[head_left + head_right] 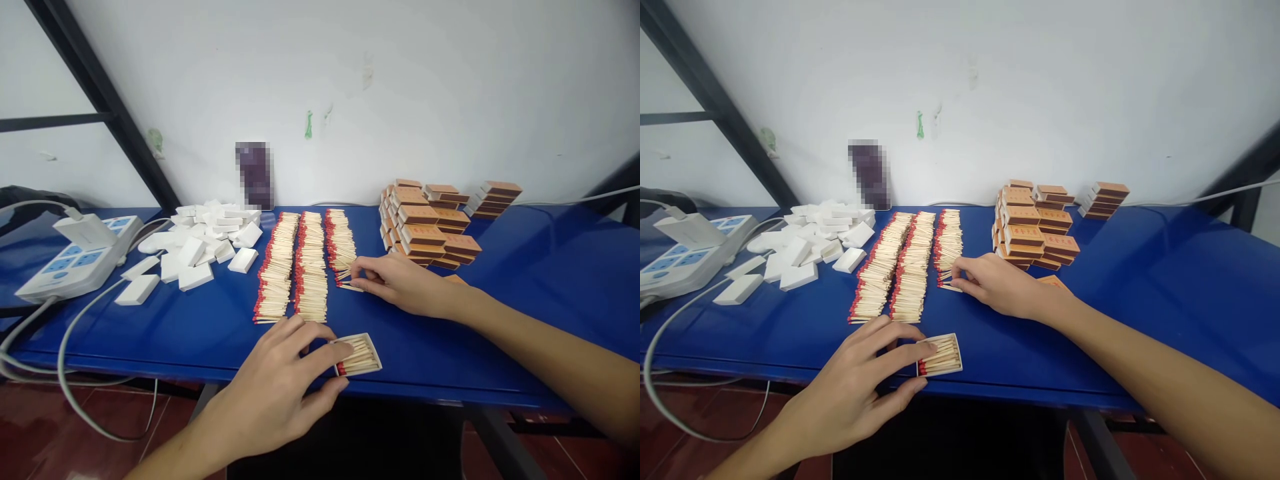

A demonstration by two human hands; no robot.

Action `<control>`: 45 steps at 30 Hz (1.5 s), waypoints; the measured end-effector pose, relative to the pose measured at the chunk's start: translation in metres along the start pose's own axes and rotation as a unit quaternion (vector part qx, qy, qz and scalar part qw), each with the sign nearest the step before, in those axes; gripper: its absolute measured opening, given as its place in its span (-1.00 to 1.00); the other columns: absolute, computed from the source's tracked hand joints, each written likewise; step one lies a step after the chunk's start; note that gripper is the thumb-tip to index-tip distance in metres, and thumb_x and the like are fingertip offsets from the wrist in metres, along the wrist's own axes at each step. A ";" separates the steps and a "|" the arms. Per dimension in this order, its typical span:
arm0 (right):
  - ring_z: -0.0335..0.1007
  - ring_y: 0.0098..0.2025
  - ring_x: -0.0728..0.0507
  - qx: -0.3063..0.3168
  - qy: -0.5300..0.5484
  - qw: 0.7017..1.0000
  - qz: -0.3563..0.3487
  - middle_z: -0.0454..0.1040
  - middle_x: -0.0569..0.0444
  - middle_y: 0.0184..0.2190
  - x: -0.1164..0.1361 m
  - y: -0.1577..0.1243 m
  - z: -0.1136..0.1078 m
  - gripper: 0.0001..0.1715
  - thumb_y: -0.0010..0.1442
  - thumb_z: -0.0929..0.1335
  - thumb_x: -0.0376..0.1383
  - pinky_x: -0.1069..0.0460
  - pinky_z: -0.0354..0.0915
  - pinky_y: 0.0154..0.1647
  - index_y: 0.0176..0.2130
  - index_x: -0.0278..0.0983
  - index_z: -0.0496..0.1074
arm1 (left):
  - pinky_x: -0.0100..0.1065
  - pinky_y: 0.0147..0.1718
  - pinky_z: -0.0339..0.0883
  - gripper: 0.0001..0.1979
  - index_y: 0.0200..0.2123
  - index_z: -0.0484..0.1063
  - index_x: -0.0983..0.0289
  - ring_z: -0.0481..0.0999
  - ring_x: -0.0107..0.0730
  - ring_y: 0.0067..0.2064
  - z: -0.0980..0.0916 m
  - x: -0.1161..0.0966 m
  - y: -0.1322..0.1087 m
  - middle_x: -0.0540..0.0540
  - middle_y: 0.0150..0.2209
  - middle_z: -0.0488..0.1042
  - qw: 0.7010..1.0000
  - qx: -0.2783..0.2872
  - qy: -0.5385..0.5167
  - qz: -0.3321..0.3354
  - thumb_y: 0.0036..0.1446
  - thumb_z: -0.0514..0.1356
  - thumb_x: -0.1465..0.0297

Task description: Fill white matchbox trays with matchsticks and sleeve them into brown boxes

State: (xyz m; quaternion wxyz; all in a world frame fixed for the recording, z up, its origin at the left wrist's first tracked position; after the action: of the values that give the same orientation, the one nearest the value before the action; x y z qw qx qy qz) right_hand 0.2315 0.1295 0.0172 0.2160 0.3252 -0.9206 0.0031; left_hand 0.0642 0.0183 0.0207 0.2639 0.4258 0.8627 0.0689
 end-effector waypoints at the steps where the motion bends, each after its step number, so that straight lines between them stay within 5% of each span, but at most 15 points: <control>1: 0.18 -0.52 -0.03 0.000 -0.001 1.000 -0.001 0.35 0.19 -0.54 0.000 0.000 0.000 -0.72 0.39 0.24 -0.12 0.05 0.05 -0.42 -0.26 -0.22 0.38 | -0.13 -0.01 0.33 -0.74 0.08 0.37 0.13 0.43 -0.20 -0.04 0.000 0.000 0.000 0.09 -0.03 0.44 1.000 -0.002 0.000 0.000 0.36 0.13 0.41; 21: 0.10 -0.54 0.00 0.015 0.010 0.999 -0.035 0.28 0.21 -0.55 0.020 -0.003 -0.001 -0.74 0.35 0.28 -0.18 0.06 0.02 -0.43 -0.29 -0.25 0.46 | -0.10 0.01 0.34 -0.72 0.10 0.38 0.12 0.42 -0.20 -0.04 0.000 0.000 0.001 0.09 -0.03 0.44 1.000 -0.004 -0.004 0.000 0.35 0.15 0.42; 27: 0.15 -0.56 -0.01 -0.014 0.011 0.999 -0.035 0.28 0.22 -0.60 0.016 -0.003 -0.007 -0.68 0.35 0.29 -0.11 0.07 0.09 -0.44 -0.16 -0.23 0.54 | -0.10 0.01 0.36 -0.68 0.14 0.37 0.12 0.45 -0.19 -0.04 -0.001 0.000 0.001 0.10 -0.04 0.46 1.000 -0.011 0.009 0.003 0.34 0.15 0.42; 34: 0.52 -0.25 -0.14 -0.043 0.014 0.998 -0.033 0.65 -0.01 -0.18 0.008 -0.001 -0.006 -0.64 0.38 0.24 -0.22 0.00 0.31 -0.20 -0.02 -0.24 0.55 | -0.12 0.02 0.38 -0.69 0.12 0.40 0.13 0.47 -0.20 -0.04 -0.003 -0.001 0.000 0.10 -0.05 0.47 1.000 -0.013 0.015 0.007 0.33 0.16 0.42; 45: 0.31 -0.53 -0.04 -0.039 0.002 0.999 -0.007 0.45 0.14 -0.54 0.008 0.000 -0.006 -0.69 0.35 0.24 -0.23 0.05 0.14 -0.43 -0.16 -0.27 0.55 | -0.11 0.03 0.37 -0.72 0.09 0.41 0.13 0.47 -0.21 -0.03 -0.002 -0.002 0.001 0.09 -0.04 0.47 1.000 -0.010 0.014 0.002 0.33 0.15 0.42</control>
State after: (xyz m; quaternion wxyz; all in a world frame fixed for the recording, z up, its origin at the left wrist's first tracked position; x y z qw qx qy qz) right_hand 0.2285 0.1253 0.0255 0.2309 0.3225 -0.9174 -0.0336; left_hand 0.0645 0.0178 0.0239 0.2556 0.4236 0.8650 0.0837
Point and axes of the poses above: each hand's wrist, its own y-axis towards the middle knuckle, its own z-axis out of the palm, x = y × z, the point moved 7 cm from there along y, towards the middle knuckle
